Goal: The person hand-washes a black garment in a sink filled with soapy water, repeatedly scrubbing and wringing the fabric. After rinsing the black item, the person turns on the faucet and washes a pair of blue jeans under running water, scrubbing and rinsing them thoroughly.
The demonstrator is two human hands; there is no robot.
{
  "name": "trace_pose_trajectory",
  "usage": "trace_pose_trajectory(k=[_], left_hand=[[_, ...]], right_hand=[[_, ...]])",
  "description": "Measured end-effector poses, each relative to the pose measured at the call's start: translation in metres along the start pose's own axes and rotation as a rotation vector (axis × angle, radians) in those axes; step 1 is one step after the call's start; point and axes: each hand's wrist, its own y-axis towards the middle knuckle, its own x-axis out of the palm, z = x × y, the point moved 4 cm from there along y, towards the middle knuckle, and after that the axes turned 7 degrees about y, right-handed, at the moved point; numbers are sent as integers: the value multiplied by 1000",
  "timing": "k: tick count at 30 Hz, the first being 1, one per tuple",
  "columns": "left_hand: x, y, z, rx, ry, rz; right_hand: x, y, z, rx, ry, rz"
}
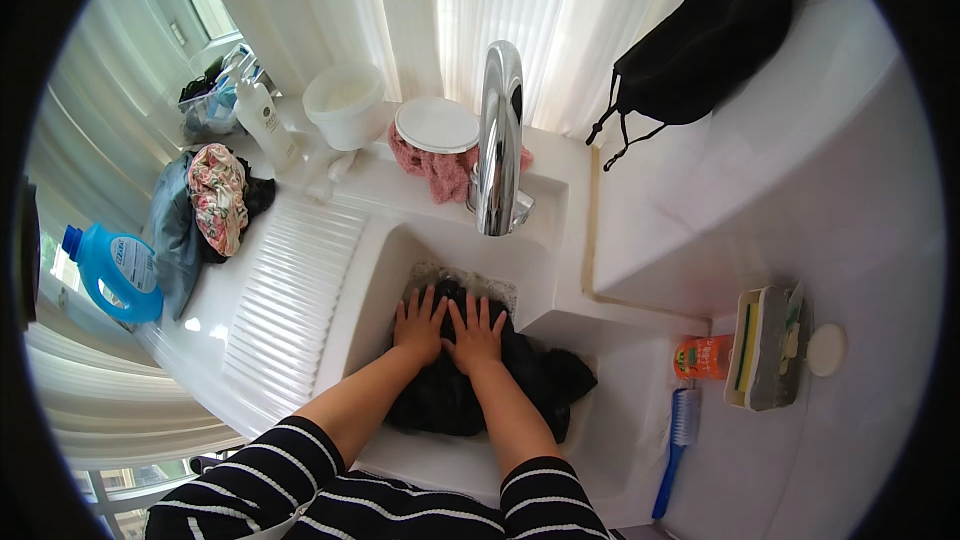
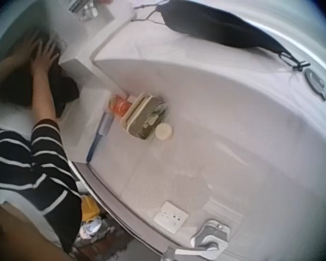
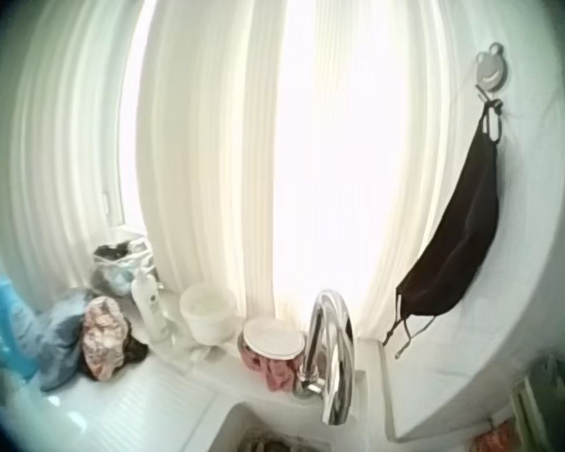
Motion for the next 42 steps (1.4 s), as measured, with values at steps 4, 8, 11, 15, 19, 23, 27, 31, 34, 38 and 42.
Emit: trace_pose_trajectory(k=[4,8,11,15,19,23,27,31,34,38,42], left_hand=[[8,21,-1,1,-5,-79],[-19,37,3,-40,-86,-71],[-19,33,-5,-74,-252,216],[3,40,-13,-84,-240,167],[2,7,-20,-70,-416,-126],[-4,-29,-31,-447,-1460,-222],[2,-35,-19,-479,-2128,-272],[-39,-52,7,-146,-2463,-381],[-16,-54,13,143,-2457,-584],[-48,-82,28,-255,-2186,-254],[-34,-65,-3,-380,-2004,4]], right_hand=[[8,18,10,20,114,-85],[7,28,19,-26,204,-17],[-31,21,12,-28,121,-63],[5,7,38,110,-194,147],[29,-20,37,276,40,105],[-13,-53,58,343,468,-47],[-30,-65,57,63,1191,406],[-66,-87,-23,-322,1186,459],[-80,-109,-74,-351,848,765],[-45,-69,-7,295,1017,850],[-56,-96,-75,-104,880,1045]])
